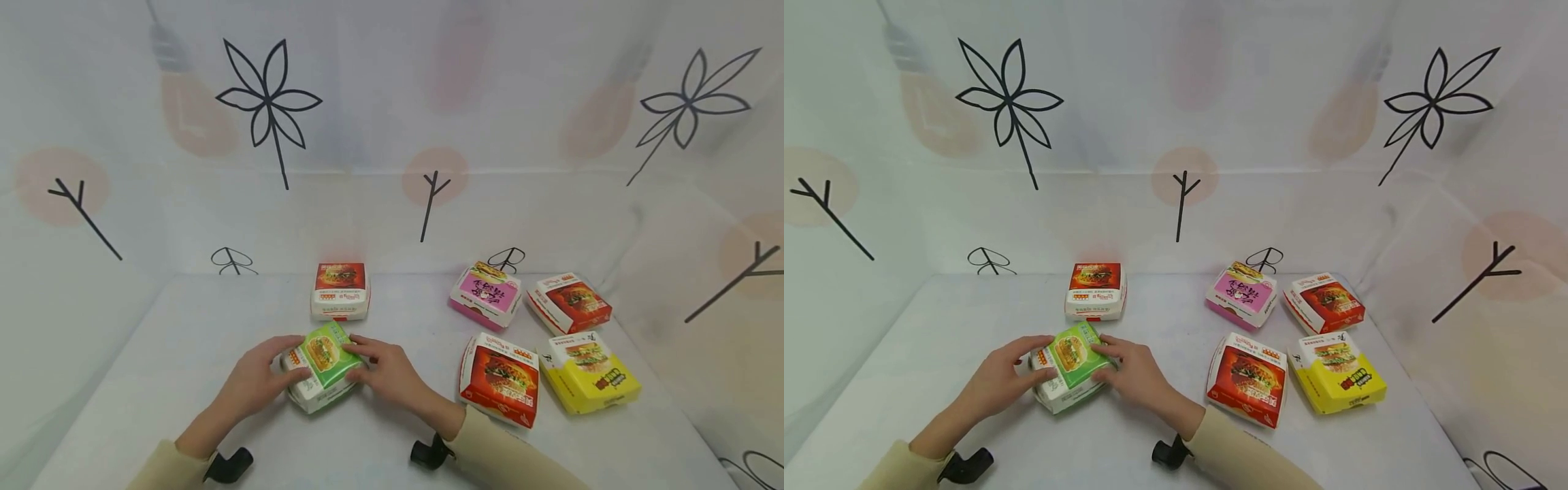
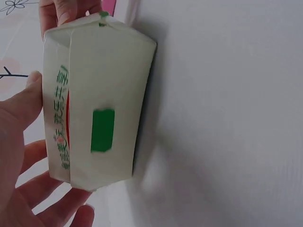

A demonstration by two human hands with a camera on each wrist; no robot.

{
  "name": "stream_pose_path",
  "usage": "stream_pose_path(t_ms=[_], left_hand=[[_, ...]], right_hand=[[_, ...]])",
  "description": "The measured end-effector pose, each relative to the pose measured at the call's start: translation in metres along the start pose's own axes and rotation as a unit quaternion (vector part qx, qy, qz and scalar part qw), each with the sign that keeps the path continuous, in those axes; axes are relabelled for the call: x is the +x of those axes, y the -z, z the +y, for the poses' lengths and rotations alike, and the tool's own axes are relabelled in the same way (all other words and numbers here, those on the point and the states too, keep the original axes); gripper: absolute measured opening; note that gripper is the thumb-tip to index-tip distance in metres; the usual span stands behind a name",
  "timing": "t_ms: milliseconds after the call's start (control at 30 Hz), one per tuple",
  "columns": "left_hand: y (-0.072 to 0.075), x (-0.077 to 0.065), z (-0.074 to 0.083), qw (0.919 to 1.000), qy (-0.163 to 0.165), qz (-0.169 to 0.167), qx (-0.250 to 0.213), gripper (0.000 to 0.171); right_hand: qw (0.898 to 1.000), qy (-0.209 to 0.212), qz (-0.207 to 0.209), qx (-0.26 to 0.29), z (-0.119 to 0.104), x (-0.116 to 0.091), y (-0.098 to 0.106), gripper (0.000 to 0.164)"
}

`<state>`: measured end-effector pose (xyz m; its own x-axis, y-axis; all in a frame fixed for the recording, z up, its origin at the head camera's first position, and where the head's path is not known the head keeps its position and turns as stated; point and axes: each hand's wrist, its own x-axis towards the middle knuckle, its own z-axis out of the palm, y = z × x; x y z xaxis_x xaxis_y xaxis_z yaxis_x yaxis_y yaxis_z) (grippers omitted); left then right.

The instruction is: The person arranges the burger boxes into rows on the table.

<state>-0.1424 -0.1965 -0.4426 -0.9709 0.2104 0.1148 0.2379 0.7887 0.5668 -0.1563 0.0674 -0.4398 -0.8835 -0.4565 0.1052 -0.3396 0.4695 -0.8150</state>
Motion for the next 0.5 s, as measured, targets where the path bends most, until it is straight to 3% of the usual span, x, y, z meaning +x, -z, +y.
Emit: stream_pose_path(t_ms=[233,500], left_hand=[[0.0032,-0.0057,-0.002,0.9972,-0.063,-0.012,0.039,0.078],[0.0074,-0.0078,0.0012,0.9944,-0.091,-0.013,0.053,0.073]], right_hand=[[0.999,-0.038,0.007,0.022,0.0052,0.0029,0.0043,0.043],[0.997,-0.06,0.016,0.044,0.0067,0.0072,0.0084,0.04]])
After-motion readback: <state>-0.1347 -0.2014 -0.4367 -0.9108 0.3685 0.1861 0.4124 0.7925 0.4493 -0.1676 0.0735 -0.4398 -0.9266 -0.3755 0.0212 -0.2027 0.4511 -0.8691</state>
